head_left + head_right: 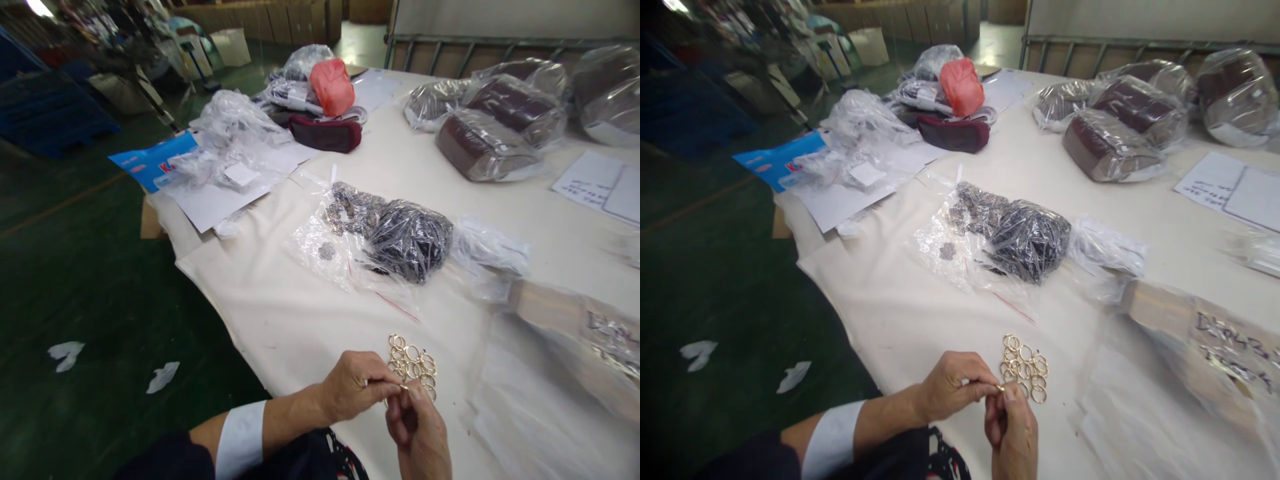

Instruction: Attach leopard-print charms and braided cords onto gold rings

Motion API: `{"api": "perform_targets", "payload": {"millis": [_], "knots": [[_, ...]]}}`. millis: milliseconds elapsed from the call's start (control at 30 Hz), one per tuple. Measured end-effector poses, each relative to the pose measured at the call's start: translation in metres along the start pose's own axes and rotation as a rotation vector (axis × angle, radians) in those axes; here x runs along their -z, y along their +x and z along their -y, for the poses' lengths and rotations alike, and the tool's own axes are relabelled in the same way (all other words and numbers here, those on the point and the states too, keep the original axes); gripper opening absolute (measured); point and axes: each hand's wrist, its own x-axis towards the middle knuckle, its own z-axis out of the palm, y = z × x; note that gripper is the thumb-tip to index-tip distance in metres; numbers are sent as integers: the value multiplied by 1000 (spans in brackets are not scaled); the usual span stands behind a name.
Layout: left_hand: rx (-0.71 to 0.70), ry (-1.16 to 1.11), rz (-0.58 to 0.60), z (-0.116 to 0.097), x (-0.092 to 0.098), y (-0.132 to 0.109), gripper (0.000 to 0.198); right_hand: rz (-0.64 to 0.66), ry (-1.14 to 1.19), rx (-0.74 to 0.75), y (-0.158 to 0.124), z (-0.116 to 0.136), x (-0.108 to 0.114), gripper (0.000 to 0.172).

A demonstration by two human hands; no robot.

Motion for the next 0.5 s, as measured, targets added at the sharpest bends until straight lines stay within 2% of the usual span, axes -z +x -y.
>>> {"api": "perform_targets", "payload": {"millis": [133, 267, 333, 400, 500], "knots": [[104, -70, -16, 4, 0, 4, 28, -147, 7, 9, 11, -3, 1, 38], [109, -54, -32, 17, 8, 13, 27, -178, -61, -48, 23, -4, 3, 34], [75, 113, -85, 30, 17, 26, 25, -217, -121, -59, 28, -4, 4, 33], [53, 400, -92, 46, 29, 45, 23, -236, -203, -39, 34, -3, 7, 30], [49, 771, -53, 69, 48, 84, 23, -158, -353, 80, 42, 0, 12, 29]]}}
